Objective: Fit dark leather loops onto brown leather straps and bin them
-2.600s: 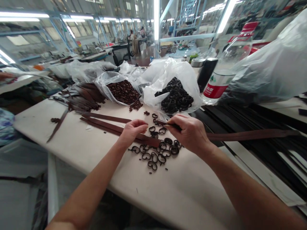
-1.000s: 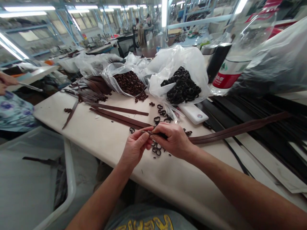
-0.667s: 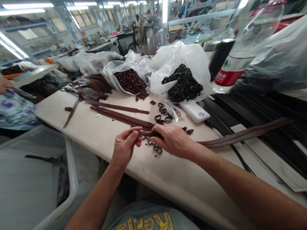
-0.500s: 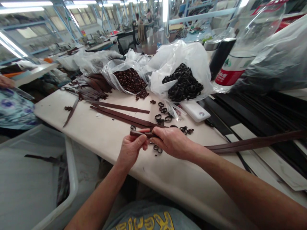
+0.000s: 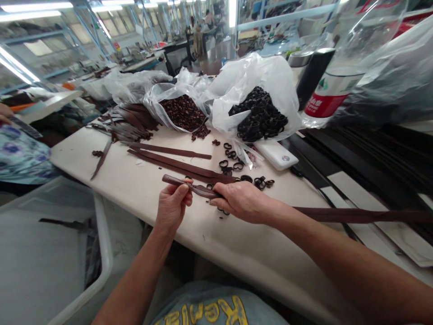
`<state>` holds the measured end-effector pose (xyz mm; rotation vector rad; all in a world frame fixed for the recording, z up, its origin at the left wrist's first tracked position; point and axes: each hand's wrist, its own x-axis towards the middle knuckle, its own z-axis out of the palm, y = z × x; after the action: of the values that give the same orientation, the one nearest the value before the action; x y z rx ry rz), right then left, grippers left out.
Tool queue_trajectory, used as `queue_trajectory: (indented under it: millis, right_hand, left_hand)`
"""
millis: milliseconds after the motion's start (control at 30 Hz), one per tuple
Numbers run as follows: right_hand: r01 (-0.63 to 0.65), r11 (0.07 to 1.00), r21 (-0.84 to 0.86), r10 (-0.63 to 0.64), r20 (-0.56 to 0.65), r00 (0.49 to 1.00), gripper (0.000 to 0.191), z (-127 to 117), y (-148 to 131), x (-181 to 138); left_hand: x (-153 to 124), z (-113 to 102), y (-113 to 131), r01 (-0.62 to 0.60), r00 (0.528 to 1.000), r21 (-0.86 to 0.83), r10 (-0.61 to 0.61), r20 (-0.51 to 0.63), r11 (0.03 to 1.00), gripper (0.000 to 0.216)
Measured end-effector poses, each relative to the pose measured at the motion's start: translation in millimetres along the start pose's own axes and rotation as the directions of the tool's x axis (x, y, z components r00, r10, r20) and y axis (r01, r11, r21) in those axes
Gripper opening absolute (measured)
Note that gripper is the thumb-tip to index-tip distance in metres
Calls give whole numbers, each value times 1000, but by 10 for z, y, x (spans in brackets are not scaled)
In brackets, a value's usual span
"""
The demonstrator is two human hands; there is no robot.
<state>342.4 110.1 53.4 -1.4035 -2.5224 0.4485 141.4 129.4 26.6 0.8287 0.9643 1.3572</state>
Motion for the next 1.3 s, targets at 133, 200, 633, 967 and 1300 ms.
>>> queue_trajectory:
  millis: [133,200,633,967,1300]
  right_hand:
    - [-1,1000,13,1,-6,1000,28,2,-35,6]
    - [-28,999,23,28,-5,1000,26,-12,-53,11]
    - [-13,998,60,12,18,1000,31,-16,-11,4]
    - [34,995,96,-6,-277,961,24,-8,-55,-28]
    - [89,26,996,186,-92,978,52,80,-304,-60]
  left_hand:
    - [-63,17,-66,18,997,11,-19,81,1000,30]
    - [-99,41,-107,28,992,24,-31,125,999,30]
    - [-89,-25,-219,14,992,191,-38,124,982,23]
    - [-73,55,-174,-6,979,142,-23,203,990,27]
    - [-292,117,94,-385,920,93,375,115,918,25]
